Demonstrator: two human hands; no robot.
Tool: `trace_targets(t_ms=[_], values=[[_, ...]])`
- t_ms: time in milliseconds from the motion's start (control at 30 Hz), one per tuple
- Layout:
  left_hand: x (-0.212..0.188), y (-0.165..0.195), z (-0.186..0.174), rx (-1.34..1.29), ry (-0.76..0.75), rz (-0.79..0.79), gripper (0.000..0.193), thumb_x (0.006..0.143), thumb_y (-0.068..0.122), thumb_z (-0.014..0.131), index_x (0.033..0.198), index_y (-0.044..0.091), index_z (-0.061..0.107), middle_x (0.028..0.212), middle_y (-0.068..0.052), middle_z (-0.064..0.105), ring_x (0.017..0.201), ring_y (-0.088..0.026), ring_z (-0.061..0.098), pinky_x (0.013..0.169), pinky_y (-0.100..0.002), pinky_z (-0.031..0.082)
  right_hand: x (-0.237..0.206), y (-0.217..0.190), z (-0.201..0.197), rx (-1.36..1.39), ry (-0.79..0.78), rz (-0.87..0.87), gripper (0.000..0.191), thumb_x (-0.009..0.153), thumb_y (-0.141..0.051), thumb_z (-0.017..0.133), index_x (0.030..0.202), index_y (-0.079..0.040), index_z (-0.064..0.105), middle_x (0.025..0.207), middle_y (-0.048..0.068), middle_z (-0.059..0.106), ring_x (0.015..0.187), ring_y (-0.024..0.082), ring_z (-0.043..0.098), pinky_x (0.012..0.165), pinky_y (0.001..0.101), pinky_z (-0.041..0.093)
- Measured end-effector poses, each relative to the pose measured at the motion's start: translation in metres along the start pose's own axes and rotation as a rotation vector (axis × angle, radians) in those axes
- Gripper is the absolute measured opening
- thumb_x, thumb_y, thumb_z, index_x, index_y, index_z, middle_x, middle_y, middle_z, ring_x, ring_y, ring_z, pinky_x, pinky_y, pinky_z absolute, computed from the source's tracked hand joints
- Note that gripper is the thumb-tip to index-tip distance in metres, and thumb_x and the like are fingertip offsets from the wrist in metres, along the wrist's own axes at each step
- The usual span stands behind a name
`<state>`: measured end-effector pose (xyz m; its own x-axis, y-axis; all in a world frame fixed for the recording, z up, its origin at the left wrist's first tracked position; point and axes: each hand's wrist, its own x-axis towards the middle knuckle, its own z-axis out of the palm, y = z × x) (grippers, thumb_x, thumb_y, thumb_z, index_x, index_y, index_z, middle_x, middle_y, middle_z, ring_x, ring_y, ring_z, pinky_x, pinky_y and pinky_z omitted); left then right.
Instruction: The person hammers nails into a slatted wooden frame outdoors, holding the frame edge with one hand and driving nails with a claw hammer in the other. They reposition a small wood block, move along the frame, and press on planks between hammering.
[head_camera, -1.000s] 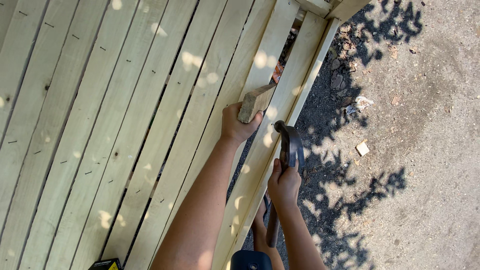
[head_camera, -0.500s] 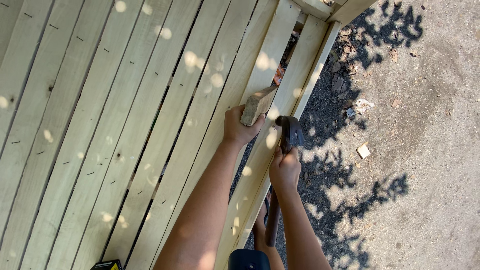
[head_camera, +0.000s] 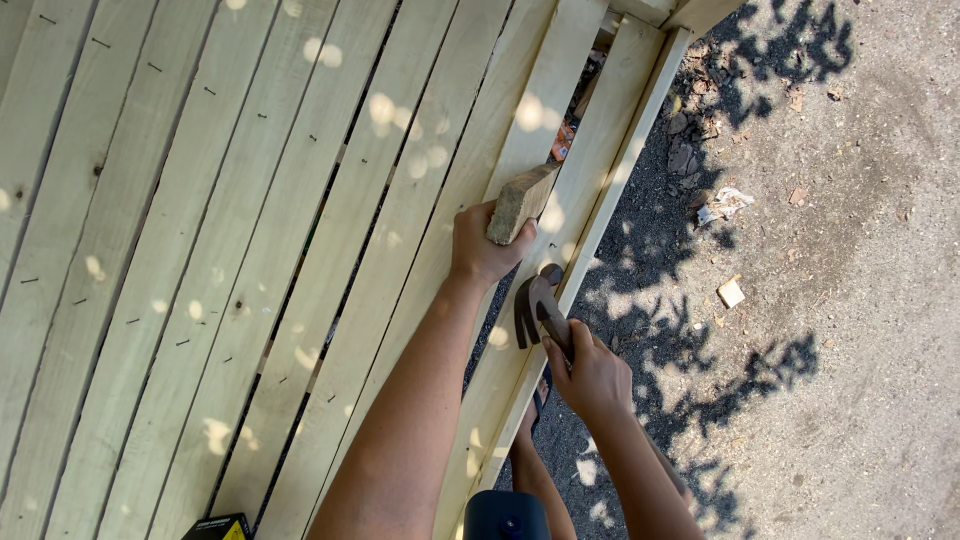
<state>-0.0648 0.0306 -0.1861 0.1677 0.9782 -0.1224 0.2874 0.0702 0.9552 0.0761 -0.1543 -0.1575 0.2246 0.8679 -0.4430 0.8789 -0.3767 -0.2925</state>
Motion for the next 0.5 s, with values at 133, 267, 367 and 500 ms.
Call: trace_targets(t_ms=[133, 267, 367, 500], values=[[0.000, -0.001, 0.000, 0.010, 0.007, 0.025, 0.027, 0.077, 0.026, 0.076, 0.087, 0.001, 0.076, 0.073, -0.015, 0.076, 0.071, -0.023, 0.079, 0.067, -0.035, 0.061, 0.034, 0.034, -0.031, -0.390, -0.222, -0.215, 0.052, 0.101, -0.060, 0.042, 0.102, -0.011, 0.059, 0.068, 0.006, 0.069, 0.051, 0.018, 0.070, 0.049, 0.0364, 0.057], [0.001, 0.000, 0.002, 0.040, -0.026, -0.025, 0.026, 0.077, 0.026, 0.075, 0.086, 0.002, 0.076, 0.074, -0.013, 0.077, 0.071, -0.022, 0.079, 0.067, -0.034, 0.062, 0.057, 0.051, -0.046, -0.528, -0.378, -0.205, 0.058, 0.102, -0.064, 0.035, 0.098, -0.012, 0.059, 0.067, 0.004, 0.066, 0.049, 0.014, 0.066, 0.046, 0.0325, 0.056], [0.002, 0.000, 0.002, 0.018, 0.001, 0.008, 0.027, 0.077, 0.026, 0.076, 0.087, 0.001, 0.076, 0.074, -0.014, 0.076, 0.072, -0.022, 0.079, 0.067, -0.034, 0.062, 0.064, 0.055, -0.055, -0.616, -0.344, -0.494, 0.058, 0.101, -0.064, 0.034, 0.102, -0.011, 0.057, 0.063, 0.005, 0.065, 0.045, 0.014, 0.062, 0.041, 0.0320, 0.053], [0.001, 0.001, 0.003, 0.032, 0.012, 0.010, 0.026, 0.076, 0.026, 0.076, 0.085, 0.001, 0.076, 0.073, -0.015, 0.076, 0.071, -0.024, 0.079, 0.066, -0.035, 0.061, 0.076, 0.054, -0.060, -0.599, -0.374, -0.390, 0.057, 0.102, -0.063, 0.034, 0.100, -0.010, 0.057, 0.064, 0.004, 0.065, 0.046, 0.014, 0.063, 0.041, 0.0319, 0.052]])
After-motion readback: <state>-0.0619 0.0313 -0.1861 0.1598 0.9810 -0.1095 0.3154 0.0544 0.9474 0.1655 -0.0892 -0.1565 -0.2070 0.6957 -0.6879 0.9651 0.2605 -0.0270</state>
